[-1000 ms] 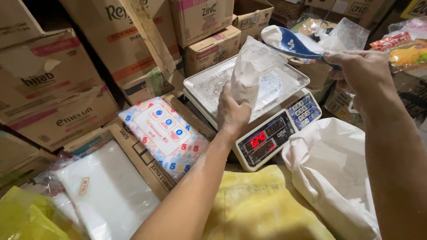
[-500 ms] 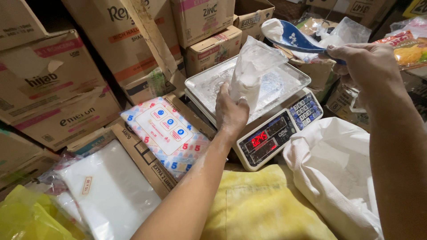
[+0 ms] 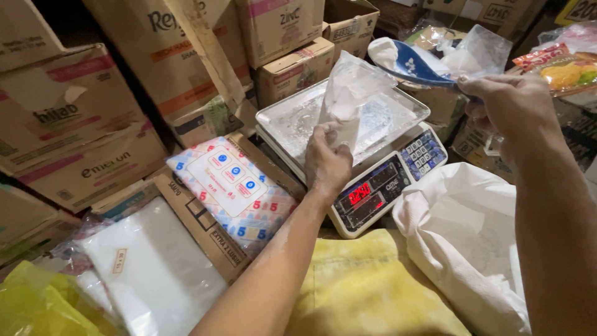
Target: The person scoops white powder from a large sack into a plastic bag using a blue scoop, places the bag on a digital scale, and adjusts the contents to reach a target weight. The person then ties the bag and sets it aside, repeating the process for multiple bags.
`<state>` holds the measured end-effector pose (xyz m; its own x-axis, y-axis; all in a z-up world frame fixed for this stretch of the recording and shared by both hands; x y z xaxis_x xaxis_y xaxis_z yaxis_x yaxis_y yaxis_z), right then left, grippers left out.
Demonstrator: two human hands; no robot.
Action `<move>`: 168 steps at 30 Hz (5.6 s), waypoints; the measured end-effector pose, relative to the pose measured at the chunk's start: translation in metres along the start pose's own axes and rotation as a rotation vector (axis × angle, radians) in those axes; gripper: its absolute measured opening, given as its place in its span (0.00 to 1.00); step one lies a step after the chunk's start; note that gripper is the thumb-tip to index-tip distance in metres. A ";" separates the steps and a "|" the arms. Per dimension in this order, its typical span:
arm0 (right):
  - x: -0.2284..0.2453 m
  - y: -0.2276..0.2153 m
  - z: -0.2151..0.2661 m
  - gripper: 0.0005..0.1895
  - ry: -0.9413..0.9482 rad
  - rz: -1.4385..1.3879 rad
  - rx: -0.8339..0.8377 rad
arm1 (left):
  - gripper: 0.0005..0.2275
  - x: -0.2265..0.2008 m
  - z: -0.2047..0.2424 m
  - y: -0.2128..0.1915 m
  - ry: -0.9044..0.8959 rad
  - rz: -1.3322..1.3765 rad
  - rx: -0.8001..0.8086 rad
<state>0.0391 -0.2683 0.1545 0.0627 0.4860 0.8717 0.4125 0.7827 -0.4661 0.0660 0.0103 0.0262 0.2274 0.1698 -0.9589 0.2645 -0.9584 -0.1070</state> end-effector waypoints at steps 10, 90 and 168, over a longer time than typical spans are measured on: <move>-0.080 -0.051 0.015 0.10 0.112 -0.061 -0.058 | 0.14 -0.003 0.029 0.084 0.006 0.114 0.094; -0.016 0.204 -0.089 0.18 0.639 -0.889 0.668 | 0.07 0.016 -0.164 0.061 -0.767 0.328 0.455; 0.014 0.228 -0.081 0.12 0.119 -0.856 0.468 | 0.13 -0.002 -0.124 0.053 0.154 0.234 0.827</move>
<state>0.2074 -0.1146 0.0723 0.0118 -0.3390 0.9407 -0.0389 0.9399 0.3392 0.1961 -0.0123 0.0554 0.3310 -0.0809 -0.9401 -0.5566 -0.8213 -0.1253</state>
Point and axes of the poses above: each hand's wrist, its own z-axis away from the middle knuckle, its own y-axis out of the palm, x = y × z, the point moved 9 cm from there along -z, towards the middle knuckle, and after that the axes turned 7 degrees about z, right-handed, at the moved point
